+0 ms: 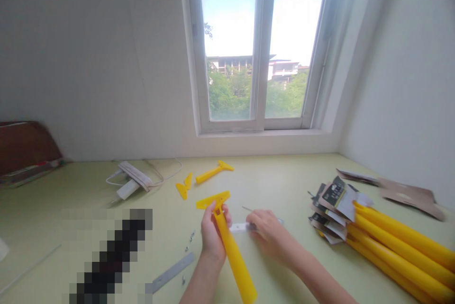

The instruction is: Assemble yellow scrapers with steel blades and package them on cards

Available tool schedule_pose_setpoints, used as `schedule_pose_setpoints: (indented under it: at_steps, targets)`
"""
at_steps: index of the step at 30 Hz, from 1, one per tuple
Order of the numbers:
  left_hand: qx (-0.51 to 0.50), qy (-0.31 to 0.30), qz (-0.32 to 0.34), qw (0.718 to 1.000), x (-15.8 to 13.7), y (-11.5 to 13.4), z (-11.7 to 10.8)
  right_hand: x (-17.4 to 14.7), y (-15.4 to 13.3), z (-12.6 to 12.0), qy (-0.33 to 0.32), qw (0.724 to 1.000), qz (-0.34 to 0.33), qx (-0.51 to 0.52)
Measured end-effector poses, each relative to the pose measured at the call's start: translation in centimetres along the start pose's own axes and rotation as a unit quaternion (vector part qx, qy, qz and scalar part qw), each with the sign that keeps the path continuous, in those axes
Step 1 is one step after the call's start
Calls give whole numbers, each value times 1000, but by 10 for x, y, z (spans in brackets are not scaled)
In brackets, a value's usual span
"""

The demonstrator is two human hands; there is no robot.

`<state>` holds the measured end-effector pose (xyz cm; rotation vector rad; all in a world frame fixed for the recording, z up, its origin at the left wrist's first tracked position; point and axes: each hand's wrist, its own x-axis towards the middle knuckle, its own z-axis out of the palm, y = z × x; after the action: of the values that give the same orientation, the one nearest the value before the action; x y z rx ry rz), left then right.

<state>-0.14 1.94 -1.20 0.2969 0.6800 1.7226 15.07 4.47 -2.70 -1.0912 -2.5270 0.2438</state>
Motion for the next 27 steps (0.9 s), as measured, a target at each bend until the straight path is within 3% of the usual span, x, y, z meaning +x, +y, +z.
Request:
schedule_pose_setpoints:
  at_steps: [11,18,23,27]
  targets:
    - [15,-7,-11,1000,3,-6,-4,3,-3,3,9,997,-28,-67]
    - [26,-16,-24,999,4,-8,-4,5,0,11,60,997,40,-38]
    - [39,-9,-47,998,4,-10,-5,2,4,10,108,988,82,67]
    - [76,-1,-58,995,4,-12,-6,2,13,8,180,953,115,214]
